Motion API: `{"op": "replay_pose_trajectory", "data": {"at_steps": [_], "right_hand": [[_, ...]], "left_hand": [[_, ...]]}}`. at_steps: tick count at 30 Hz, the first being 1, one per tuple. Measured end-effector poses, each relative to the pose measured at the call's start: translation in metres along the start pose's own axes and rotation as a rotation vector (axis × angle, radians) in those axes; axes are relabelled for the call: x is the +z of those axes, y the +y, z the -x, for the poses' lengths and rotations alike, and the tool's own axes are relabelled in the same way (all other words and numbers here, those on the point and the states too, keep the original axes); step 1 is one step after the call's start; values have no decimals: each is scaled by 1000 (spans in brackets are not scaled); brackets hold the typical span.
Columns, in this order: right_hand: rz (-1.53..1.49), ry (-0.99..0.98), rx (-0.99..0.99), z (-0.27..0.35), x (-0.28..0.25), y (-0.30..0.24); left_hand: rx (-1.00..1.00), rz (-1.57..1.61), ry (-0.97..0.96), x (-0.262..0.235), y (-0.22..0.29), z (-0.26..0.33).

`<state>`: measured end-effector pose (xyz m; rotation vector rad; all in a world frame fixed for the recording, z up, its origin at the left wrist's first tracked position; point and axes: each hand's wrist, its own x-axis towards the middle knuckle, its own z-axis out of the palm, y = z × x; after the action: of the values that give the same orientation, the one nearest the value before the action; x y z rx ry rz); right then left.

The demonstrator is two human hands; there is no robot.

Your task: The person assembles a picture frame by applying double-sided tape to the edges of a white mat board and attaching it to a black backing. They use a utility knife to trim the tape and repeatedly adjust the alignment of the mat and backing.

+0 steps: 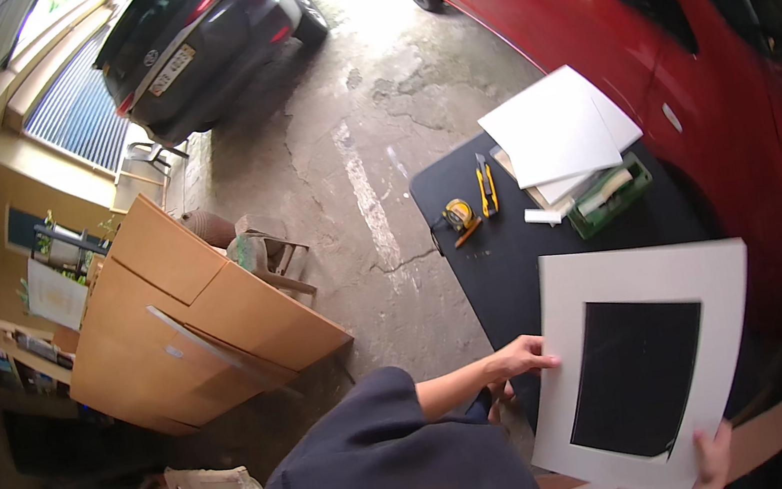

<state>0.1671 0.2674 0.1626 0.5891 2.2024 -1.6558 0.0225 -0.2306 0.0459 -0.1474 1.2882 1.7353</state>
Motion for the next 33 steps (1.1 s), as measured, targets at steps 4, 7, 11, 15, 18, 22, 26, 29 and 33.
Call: {"op": "replay_pose_trajectory", "data": {"at_steps": [4, 7, 11, 15, 18, 22, 26, 29, 33], "right_hand": [[40, -294, -87, -74, 33, -98], [255, -388, -137, -134, 57, -95], [266, -435, 18, -168, 72, -71], [308, -372, 100, -188, 100, -48], [337, -350, 113, -197, 115, -28], [359, -299, 75, -201, 120, -18], [356, -262, 77, -191, 110, -21], [402, -291, 135, -181, 92, -33], [188, -208, 34, -152, 57, -43]], "left_hand": [[-145, -7, 141, -14, -38, 33], [-191, 82, 257, -17, -62, 64], [-237, 211, 258, -18, -90, 70], [-252, 235, 324, -23, -96, 72], [-309, 164, 346, -32, -103, 73], [-367, 181, 325, -40, -108, 76], [-374, 130, 294, -39, -100, 71], [-334, 53, 293, -32, -90, 77], [-224, -107, 260, -6, -43, 79]]}}
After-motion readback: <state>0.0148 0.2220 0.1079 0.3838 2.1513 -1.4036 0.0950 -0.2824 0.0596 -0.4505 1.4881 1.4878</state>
